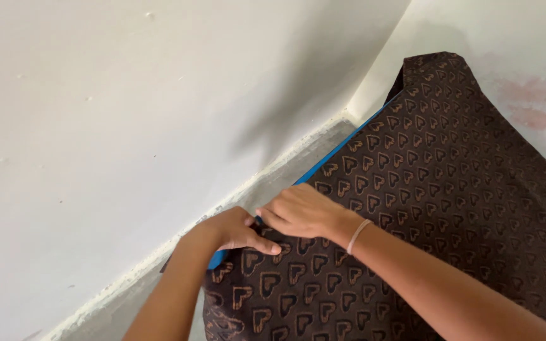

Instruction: The person spreads a dark heart-patterned sheet over a mattress on a blue metal bed frame. They smooth the sheet across the surface, then tuck the edges under the mattress along the sides and corners to secure it.

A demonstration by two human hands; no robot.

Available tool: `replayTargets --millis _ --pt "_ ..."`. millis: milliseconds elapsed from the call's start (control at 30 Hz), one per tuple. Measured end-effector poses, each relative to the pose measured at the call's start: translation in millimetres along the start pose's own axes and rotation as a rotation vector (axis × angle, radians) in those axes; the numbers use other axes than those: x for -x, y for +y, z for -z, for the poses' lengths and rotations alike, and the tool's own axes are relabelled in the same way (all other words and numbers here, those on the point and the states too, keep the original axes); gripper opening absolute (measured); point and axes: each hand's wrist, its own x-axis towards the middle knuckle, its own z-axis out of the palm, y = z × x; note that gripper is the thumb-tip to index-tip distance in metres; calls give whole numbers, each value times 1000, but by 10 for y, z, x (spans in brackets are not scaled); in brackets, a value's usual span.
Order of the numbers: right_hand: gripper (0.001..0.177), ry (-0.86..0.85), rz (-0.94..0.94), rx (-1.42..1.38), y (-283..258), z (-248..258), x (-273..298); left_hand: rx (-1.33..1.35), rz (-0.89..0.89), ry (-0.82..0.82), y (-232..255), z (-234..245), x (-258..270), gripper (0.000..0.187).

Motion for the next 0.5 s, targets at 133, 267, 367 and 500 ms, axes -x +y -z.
replayTargets --millis 133,267,367,500 --pt "60 -38 -182 7 656 185 133 147 95 -64 -50 2 -7 94" --pt "65 225 -90 24 1529 208 158 111 120 -111 -119 10 -185 102" --pt "61 233 -222 -69 1538 279 187 76 148 -154 -135 -5 -228 101" --pt "56 212 -371 -122 1556 251 177 20 85 -285 -133 59 -326 97"
